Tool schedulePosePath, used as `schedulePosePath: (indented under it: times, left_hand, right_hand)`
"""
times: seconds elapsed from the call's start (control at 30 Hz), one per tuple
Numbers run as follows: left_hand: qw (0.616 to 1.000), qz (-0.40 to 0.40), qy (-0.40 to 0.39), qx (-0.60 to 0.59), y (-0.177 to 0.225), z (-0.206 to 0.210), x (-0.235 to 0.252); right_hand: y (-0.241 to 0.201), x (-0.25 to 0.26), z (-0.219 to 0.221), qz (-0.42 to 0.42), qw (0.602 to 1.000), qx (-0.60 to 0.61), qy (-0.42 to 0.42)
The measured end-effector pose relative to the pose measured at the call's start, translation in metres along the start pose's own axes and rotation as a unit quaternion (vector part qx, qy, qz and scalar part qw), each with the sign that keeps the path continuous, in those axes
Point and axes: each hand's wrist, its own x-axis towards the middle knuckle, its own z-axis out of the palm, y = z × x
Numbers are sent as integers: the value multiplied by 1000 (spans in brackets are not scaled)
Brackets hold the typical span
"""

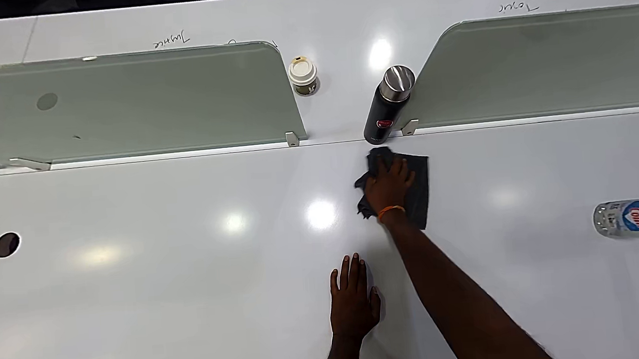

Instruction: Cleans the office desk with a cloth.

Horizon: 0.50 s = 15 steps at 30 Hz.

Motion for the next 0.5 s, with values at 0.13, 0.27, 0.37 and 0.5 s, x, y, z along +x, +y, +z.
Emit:
schedulePosePath:
  times: [0.13, 0.27, 0.37, 0.5]
  left_hand:
    - [1000, 0, 5, -6, 0, 0, -2]
    - [1000, 3, 6, -8, 1, 3, 0]
    - [1000, 2, 4, -3, 1, 0, 0]
    - [1000, 2, 6, -2, 1, 1, -1]
  right_hand:
    - [-20, -16, 4, -151, 987, 2, -61]
    - [25, 12, -10, -248, 967, -15, -60]
    - [67, 33, -27, -207, 978, -11, -25]
    - [104, 56, -34, -97, 995, -9, 12]
